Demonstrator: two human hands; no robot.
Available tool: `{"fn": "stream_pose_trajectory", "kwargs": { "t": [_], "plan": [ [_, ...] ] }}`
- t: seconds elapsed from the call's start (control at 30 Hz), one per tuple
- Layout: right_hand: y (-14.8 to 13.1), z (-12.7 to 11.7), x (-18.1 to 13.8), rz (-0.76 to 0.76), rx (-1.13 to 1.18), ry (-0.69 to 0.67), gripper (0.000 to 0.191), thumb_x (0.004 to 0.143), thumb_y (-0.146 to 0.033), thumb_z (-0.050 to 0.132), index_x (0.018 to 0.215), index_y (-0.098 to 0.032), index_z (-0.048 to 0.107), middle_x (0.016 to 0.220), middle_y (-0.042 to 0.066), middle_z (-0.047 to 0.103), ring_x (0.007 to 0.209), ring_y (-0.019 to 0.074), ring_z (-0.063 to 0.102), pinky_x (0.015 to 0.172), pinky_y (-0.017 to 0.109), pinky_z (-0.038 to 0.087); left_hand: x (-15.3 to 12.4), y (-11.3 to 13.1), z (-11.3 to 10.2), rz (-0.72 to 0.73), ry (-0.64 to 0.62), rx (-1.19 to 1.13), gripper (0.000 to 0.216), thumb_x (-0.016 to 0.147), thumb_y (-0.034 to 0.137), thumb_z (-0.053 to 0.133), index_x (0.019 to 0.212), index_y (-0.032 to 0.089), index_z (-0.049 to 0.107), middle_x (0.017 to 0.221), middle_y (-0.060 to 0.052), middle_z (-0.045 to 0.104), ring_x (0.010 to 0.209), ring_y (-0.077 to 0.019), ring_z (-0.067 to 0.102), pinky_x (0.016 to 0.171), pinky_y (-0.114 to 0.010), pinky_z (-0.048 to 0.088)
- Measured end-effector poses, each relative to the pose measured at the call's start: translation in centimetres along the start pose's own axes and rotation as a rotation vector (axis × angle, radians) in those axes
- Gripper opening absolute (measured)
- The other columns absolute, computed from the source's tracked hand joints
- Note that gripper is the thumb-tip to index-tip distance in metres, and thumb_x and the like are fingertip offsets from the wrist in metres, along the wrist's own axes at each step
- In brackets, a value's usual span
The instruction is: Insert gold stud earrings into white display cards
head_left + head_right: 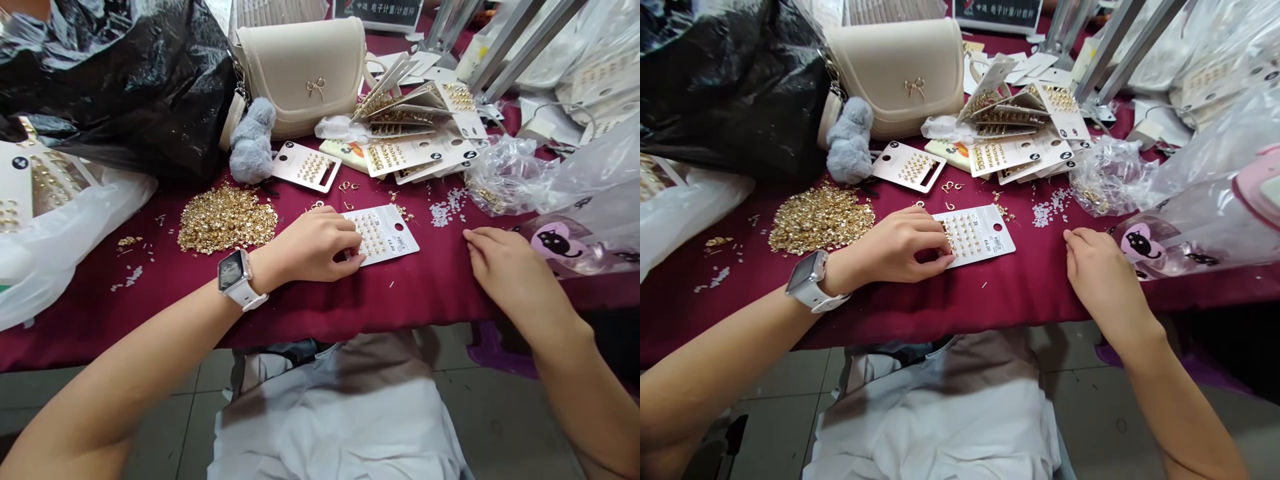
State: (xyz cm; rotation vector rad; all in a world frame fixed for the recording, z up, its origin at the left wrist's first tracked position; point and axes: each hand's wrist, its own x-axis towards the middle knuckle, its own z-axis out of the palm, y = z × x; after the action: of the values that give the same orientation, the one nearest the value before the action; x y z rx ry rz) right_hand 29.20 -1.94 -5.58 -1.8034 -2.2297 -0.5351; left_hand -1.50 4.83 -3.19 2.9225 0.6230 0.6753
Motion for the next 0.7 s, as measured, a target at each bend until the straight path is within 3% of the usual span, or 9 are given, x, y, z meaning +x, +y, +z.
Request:
{"fn": "stream_pose_trajectory", "kwargs": {
  "t": [0.2, 0.3, 0.4, 0.57, 0.7],
  "plan": [
    [-0.7, 0.2, 0.7, 0.002, -0.068, 0.033, 0.019, 0.084, -0.013, 0.046, 0.081, -0.018, 0.064, 0.076, 0.014, 0.066, 0.071, 0.0297, 0.058, 0.068, 0.042, 0.050, -0.1, -0.8, -0.3, -0.102, 0.099, -0.026, 0.037, 0.090, 0.026, 0.048, 0.057, 0.016, 0.061, 0.058, -0.002, 0.060, 0.054, -0.0098, 0.050, 0.056, -0.024, 0.038],
    [-0.8, 0.6, 0.4, 0.014, -0.056, 0.076, 0.019, 0.085, -0.015, 0.045, 0.078, -0.021, 0.061, 0.076, 0.013, 0.063, 0.071, 0.0295, 0.055, 0.067, 0.041, 0.047, -0.1, -1.1, -0.3, -0.087, 0.158, 0.044, 0.032, 0.088, 0.024, 0.051, 0.060, 0.015, 0.062, 0.059, -0.002, 0.059, 0.056, -0.0100, 0.049, 0.058, -0.024, 0.038],
    [-0.5, 1.2, -0.1, 0.042, -0.003, 0.103, 0.019, 0.085, -0.015, 0.046, 0.088, -0.019, 0.064, 0.084, 0.015, 0.066, 0.077, 0.0299, 0.057, 0.071, 0.042, 0.047, 0.0, -1.2, -0.2, -0.107, 0.183, 0.055, 0.026, 0.087, 0.022, 0.053, 0.065, 0.015, 0.063, 0.064, -0.002, 0.061, 0.061, -0.0106, 0.051, 0.059, -0.023, 0.038],
    [0.1, 1.5, -0.2, 0.096, 0.054, 0.151, 0.036, 0.087, -0.021, 0.043, 0.111, -0.007, 0.065, 0.101, 0.020, 0.066, 0.089, 0.0314, 0.060, 0.080, 0.042, 0.050, 0.0, -1.3, 0.2, -0.130, 0.129, 0.061, 0.025, 0.088, 0.023, 0.051, 0.068, 0.015, 0.064, 0.067, -0.002, 0.061, 0.063, -0.0112, 0.052, 0.059, -0.023, 0.039],
    [0.1, 1.2, 0.1, 0.067, 0.010, 0.093, 0.036, 0.088, -0.021, 0.041, 0.100, -0.004, 0.070, 0.091, 0.017, 0.069, 0.081, 0.0296, 0.060, 0.076, 0.041, 0.051, -0.1, -1.2, 0.4, -0.164, 0.062, 0.037, 0.026, 0.088, 0.024, 0.051, 0.069, 0.015, 0.064, 0.068, -0.002, 0.061, 0.063, -0.0113, 0.053, 0.058, -0.023, 0.038]
  ]
}}
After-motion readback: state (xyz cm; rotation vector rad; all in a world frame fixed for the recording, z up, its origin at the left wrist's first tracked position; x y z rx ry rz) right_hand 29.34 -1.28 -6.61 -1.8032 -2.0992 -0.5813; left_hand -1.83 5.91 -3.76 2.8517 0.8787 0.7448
